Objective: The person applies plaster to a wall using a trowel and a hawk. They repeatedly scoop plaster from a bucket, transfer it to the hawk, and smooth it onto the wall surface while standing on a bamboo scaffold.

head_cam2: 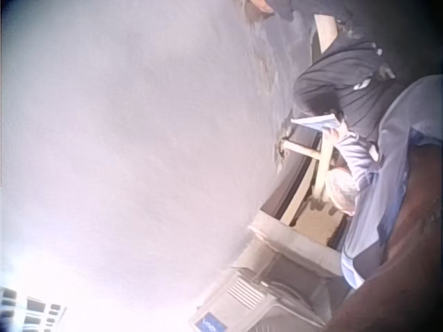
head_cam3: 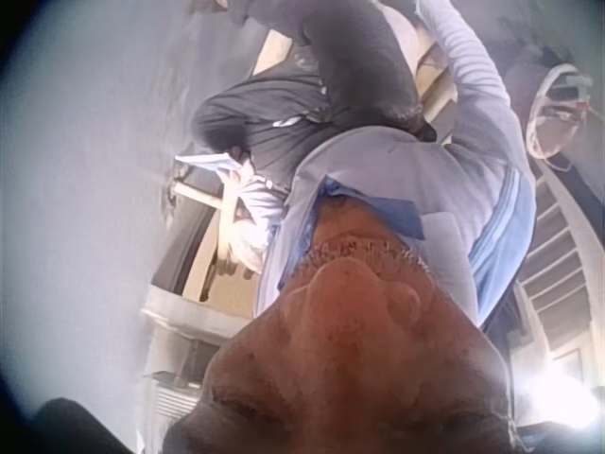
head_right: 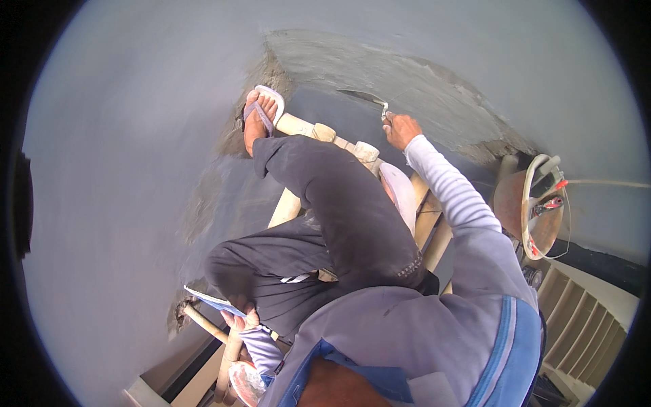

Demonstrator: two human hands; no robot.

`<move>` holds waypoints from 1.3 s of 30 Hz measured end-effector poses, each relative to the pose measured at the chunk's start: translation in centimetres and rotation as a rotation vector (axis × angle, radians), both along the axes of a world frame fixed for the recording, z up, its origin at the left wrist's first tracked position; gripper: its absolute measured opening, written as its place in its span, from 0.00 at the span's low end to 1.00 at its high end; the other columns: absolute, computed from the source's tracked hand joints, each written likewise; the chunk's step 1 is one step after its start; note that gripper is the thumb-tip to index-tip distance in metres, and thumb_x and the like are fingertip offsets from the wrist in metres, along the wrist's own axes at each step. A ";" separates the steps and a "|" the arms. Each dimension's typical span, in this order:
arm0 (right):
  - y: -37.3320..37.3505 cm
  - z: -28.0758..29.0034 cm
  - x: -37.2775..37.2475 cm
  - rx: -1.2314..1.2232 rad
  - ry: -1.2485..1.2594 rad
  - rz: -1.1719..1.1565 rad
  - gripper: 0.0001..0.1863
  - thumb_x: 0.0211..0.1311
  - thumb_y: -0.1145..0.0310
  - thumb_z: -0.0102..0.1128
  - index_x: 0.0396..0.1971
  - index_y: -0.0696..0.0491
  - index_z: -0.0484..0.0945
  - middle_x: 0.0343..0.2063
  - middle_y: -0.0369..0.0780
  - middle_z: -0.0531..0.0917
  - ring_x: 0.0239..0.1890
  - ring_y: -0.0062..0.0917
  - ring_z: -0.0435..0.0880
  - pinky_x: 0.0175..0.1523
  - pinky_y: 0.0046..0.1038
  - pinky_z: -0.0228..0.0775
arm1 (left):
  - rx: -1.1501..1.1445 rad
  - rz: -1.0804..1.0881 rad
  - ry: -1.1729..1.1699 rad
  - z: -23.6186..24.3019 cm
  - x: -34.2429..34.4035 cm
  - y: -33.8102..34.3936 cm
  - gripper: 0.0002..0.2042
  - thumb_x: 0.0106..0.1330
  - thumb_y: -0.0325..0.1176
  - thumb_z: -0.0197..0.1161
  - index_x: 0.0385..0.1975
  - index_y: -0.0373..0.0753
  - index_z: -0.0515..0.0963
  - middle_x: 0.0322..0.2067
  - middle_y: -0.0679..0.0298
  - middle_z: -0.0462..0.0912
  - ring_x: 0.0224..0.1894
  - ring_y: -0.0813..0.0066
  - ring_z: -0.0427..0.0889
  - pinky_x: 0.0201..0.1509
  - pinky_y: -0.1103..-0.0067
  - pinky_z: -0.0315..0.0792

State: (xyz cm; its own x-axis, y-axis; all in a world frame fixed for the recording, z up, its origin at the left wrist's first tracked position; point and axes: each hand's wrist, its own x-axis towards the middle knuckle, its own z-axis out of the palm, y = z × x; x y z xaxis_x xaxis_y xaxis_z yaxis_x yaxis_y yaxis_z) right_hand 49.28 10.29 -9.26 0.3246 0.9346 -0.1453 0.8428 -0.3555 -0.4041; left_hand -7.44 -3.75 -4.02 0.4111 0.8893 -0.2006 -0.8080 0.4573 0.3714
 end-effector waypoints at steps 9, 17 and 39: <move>1.7 -1.6 0.6 -0.010 -0.026 -0.035 0.12 0.56 0.68 0.55 0.38 0.57 0.76 0.31 0.51 0.80 0.36 0.47 0.79 0.42 0.41 0.69 | 0.057 0.026 -0.092 -0.3 0.3 -0.2 0.14 0.61 0.44 0.61 0.26 0.42 0.67 0.25 0.72 0.63 0.32 0.78 0.62 0.37 0.79 0.65; 1.8 3.6 1.0 0.136 0.007 -0.029 0.16 0.56 0.66 0.54 0.43 0.55 0.76 0.35 0.51 0.80 0.40 0.46 0.79 0.46 0.39 0.69 | 0.103 0.041 -0.143 -0.7 0.5 -0.1 0.14 0.63 0.44 0.59 0.26 0.41 0.67 0.25 0.71 0.63 0.32 0.76 0.62 0.39 0.78 0.66; -0.2 6.0 0.3 0.261 0.113 -0.040 0.23 0.56 0.61 0.53 0.48 0.59 0.74 0.40 0.54 0.79 0.44 0.47 0.78 0.50 0.36 0.67 | 0.101 -0.070 -0.085 -1.0 -0.4 0.2 0.14 0.62 0.45 0.60 0.34 0.40 0.70 0.30 0.71 0.69 0.34 0.80 0.63 0.38 0.81 0.63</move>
